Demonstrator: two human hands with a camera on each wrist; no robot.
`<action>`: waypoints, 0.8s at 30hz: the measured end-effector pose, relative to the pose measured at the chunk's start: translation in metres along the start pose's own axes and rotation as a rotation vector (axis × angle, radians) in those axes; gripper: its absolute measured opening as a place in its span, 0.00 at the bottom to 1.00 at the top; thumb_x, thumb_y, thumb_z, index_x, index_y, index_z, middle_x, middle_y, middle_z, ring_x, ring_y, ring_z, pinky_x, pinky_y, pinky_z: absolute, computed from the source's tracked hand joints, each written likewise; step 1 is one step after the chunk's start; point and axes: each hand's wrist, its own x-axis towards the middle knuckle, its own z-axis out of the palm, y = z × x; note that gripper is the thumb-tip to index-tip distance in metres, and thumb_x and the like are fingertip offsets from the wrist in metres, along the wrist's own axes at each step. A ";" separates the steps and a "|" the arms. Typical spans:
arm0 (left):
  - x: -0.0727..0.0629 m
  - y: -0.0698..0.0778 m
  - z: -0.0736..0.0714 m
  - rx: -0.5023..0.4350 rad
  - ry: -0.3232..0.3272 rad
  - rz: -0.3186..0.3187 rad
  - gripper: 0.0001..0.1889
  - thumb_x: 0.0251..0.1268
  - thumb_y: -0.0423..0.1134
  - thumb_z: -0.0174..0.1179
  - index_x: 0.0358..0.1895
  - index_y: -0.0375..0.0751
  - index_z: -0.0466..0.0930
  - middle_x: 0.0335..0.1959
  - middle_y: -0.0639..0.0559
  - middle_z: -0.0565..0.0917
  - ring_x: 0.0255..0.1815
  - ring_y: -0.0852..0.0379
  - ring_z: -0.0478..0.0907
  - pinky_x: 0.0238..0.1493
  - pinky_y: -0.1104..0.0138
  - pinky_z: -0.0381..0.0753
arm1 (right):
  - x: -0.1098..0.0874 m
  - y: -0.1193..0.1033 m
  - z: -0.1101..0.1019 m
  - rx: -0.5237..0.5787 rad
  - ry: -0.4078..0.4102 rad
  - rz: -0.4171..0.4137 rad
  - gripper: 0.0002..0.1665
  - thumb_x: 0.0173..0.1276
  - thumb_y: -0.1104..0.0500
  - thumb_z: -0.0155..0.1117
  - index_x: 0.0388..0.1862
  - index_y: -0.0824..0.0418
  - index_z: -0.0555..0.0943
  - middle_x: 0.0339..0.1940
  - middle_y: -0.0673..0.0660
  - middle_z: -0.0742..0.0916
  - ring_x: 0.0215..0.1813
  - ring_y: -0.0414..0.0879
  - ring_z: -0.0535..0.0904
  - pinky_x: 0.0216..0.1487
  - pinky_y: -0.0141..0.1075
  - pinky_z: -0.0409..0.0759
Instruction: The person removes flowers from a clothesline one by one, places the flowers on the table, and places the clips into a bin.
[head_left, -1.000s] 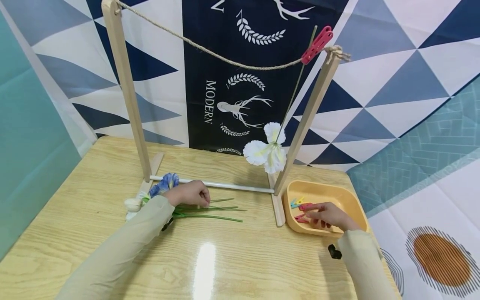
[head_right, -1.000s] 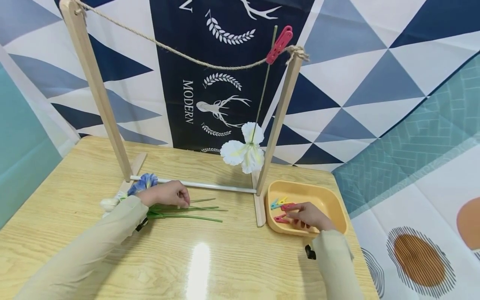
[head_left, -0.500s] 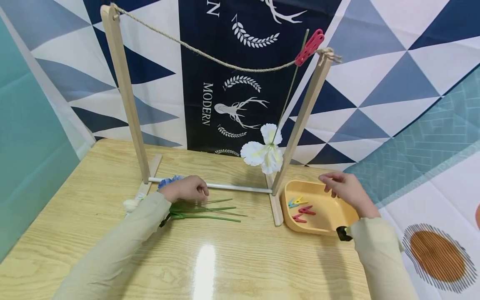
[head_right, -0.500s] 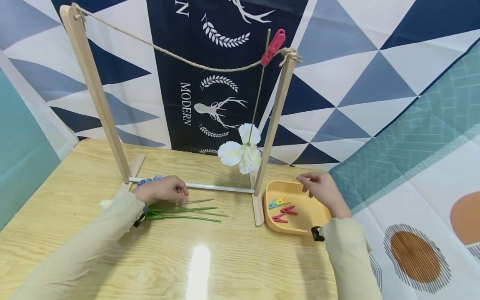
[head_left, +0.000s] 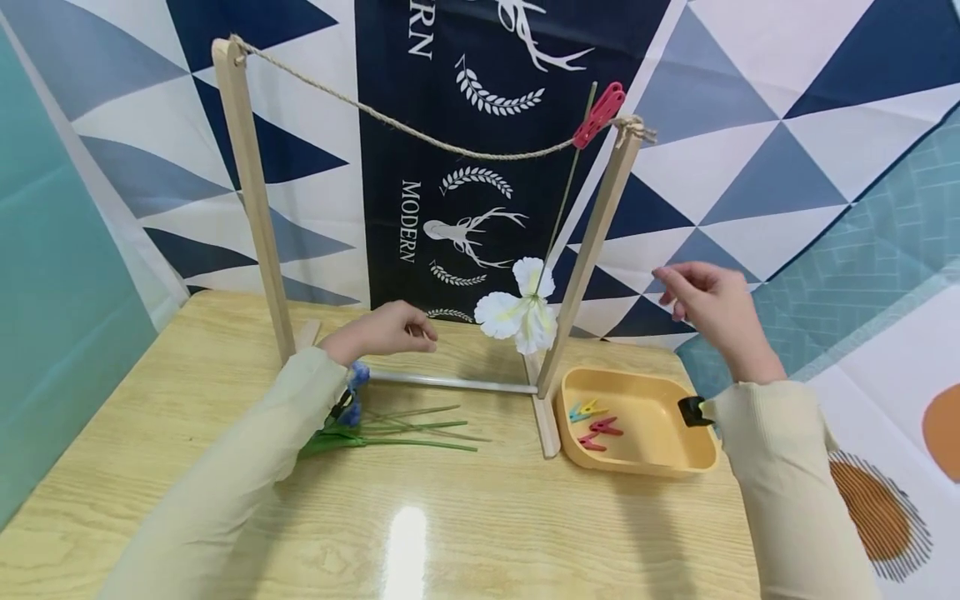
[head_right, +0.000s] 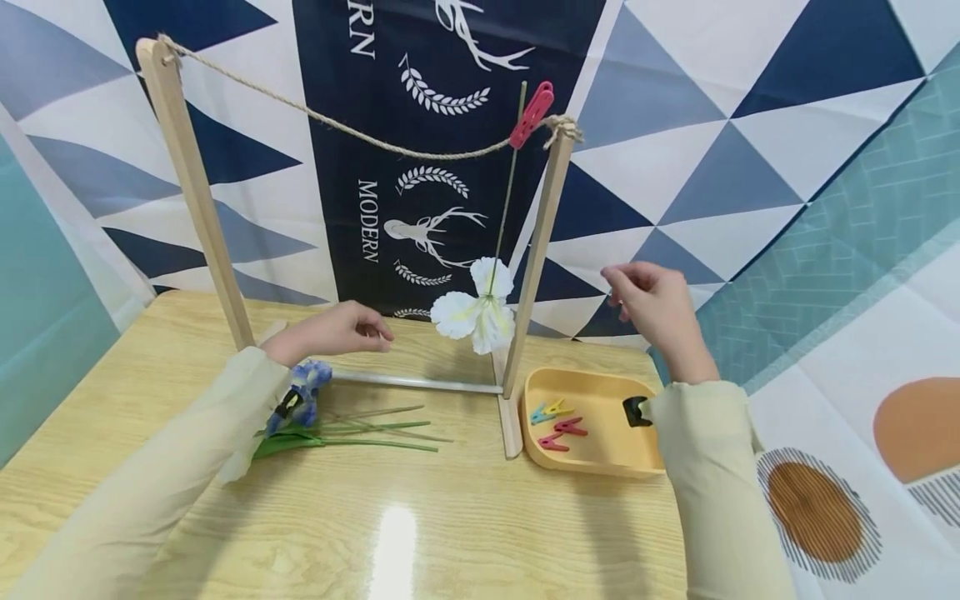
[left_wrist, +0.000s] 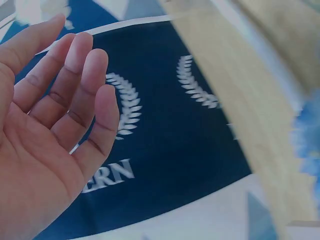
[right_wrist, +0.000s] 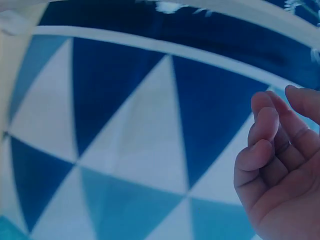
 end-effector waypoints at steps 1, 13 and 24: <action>0.002 0.005 -0.004 -0.001 0.011 -0.002 0.10 0.61 0.38 0.61 0.41 0.37 0.84 0.34 0.49 0.85 0.33 0.60 0.78 0.38 0.68 0.78 | 0.002 -0.007 -0.002 0.002 0.021 -0.018 0.27 0.67 0.40 0.55 0.48 0.61 0.79 0.21 0.39 0.81 0.21 0.39 0.74 0.24 0.28 0.74; 0.034 0.062 -0.033 -0.057 0.215 0.042 0.10 0.63 0.44 0.61 0.41 0.43 0.84 0.39 0.51 0.86 0.34 0.58 0.77 0.38 0.68 0.76 | 0.020 -0.086 -0.017 0.123 0.283 -0.283 0.20 0.69 0.49 0.56 0.51 0.62 0.81 0.24 0.41 0.80 0.17 0.34 0.71 0.21 0.22 0.70; 0.065 0.106 -0.042 -0.124 0.330 0.080 0.12 0.62 0.44 0.61 0.43 0.42 0.84 0.40 0.50 0.84 0.35 0.58 0.75 0.38 0.71 0.74 | 0.039 -0.162 -0.036 -0.233 0.147 -0.245 0.33 0.67 0.39 0.53 0.68 0.50 0.68 0.36 0.48 0.73 0.33 0.42 0.66 0.32 0.31 0.67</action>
